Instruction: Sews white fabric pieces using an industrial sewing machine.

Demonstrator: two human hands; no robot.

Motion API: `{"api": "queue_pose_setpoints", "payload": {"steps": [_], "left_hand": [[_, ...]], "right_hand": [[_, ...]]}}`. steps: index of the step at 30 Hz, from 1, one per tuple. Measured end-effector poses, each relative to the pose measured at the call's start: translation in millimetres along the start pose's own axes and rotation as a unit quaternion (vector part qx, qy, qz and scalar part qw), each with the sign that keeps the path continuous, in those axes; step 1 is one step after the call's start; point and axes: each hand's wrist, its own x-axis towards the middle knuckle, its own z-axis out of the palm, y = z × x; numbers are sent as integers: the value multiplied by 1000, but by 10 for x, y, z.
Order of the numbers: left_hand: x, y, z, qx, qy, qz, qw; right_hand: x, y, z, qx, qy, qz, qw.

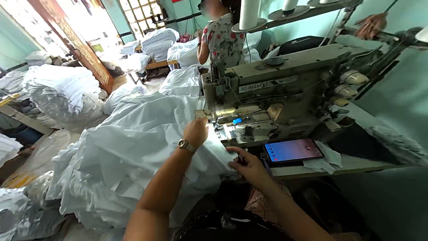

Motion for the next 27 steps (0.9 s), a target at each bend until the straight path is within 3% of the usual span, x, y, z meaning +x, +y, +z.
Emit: {"api": "queue_pose_setpoints", "payload": {"steps": [2,5,15,21,27], "left_hand": [[326,45,73,-7,-44,-21,999],[600,75,36,-93,-39,-63,993],[596,-72,246,-124,26,-42,991],[721,-15,164,-108,19,-35,993],[794,-270,228,-201,149,53,967]], "right_hand": [[114,31,-49,-18,31,-1,999],[259,-13,-60,-32,33,1,999],[232,4,58,4,45,-11,999],[291,2,83,2,56,-5,998],[514,15,111,10,86,3,996]]}}
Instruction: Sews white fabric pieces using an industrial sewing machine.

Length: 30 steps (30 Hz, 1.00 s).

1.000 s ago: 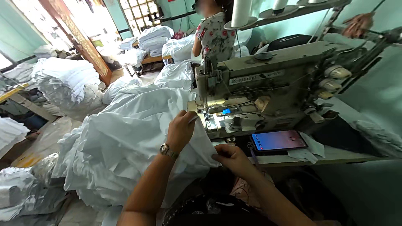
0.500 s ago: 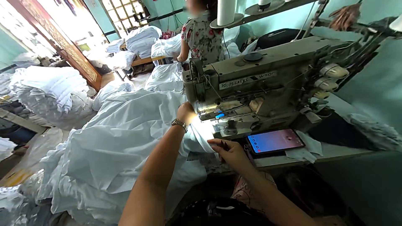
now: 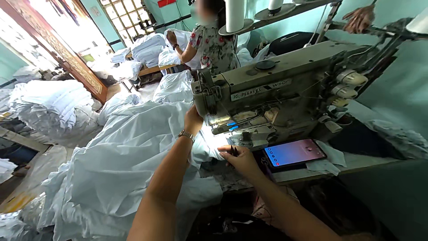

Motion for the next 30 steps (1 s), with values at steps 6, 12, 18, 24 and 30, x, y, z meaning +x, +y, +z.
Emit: {"api": "queue_pose_setpoints", "payload": {"steps": [6,12,18,24,30], "left_hand": [[-1203,-129,-592,91,-153,-24,984],[-1342,-340,-1167,348,-41,47,935],[-1259,-134,-1198,235,-250,5,939],[-994,175,-728,244,-160,264,919],[-786,53,-488,245,-54,342,906]], "right_hand": [[10,17,-2,33,-3,-4,999],[13,12,23,-9,6,-25,1000],[2,153,-91,-195,14,-119,974],[169,-76,-113,-216,70,-243,943],[332,-228,-46,-247,-23,-152,957]]}}
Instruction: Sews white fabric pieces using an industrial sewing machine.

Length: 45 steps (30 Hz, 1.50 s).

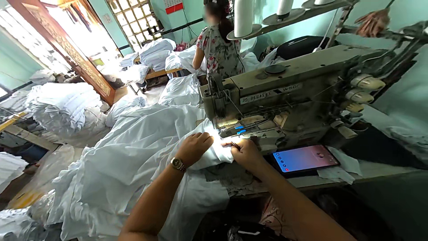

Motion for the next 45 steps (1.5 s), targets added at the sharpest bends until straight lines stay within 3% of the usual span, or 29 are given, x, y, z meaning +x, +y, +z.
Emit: {"api": "queue_pose_setpoints", "payload": {"steps": [3,5,8,10,13,16,20,24,26,32,37,45], "left_hand": [[-13,44,-265,58,222,-6,973],[29,120,-509,93,281,19,955],[54,312,-704,55,218,31,974],[83,440,-821,-73,98,9,993],[161,552,-856,-243,-140,6,960],[288,523,-835,-253,-290,28,923],[438,227,-1111,-300,-271,6,915],[536,44,-1370,-46,-235,-126,963],[530,-59,-1391,-24,-228,-136,964],[457,-100,-1385,-176,-202,-85,960],[452,18,-1286,33,-229,-173,957],[432,-86,-1259,-29,-226,-149,962]], "right_hand": [[33,-32,-35,-8,-17,32,999],[46,-21,-40,-16,-33,27,999],[-144,-122,-125,26,-87,-24,996],[-392,-233,-198,61,-99,-121,986],[-658,-284,-258,72,-114,-195,972],[-611,-259,-303,62,-144,-202,967],[-228,-201,-263,44,-139,-89,985],[86,10,-100,1,-81,12,997],[116,12,-53,-21,-69,17,997],[96,-27,-18,-46,-53,-18,997],[109,-58,-80,-40,-87,3,995],[146,-40,-109,-51,-108,4,993]]}}
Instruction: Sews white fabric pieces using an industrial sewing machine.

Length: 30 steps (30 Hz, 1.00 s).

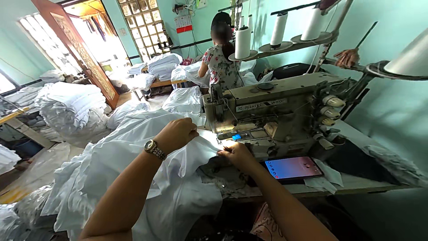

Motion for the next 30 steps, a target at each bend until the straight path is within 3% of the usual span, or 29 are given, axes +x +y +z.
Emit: {"api": "queue_pose_setpoints", "payload": {"steps": [7,12,14,17,22,25,28,30], "left_hand": [[-90,79,-9,-158,15,113,981],[-66,185,84,-252,-62,188,947],[-46,166,111,-209,-57,150,965],[-38,196,139,-38,-42,32,998],[-37,287,172,-87,-119,110,983],[-36,430,237,-22,-125,65,990],[-67,576,232,-39,-145,84,985],[-54,578,285,3,-101,70,992]], "right_hand": [[-7,-7,-6,19,-1,18,1000],[-146,-23,-13,128,-16,7,992],[-234,-41,-24,175,-43,35,983],[-347,-16,15,191,-49,58,979],[-473,164,180,224,-33,8,974],[-473,180,199,207,-8,-12,978],[-475,186,222,203,9,-21,979],[-475,194,249,204,23,-31,978]]}}
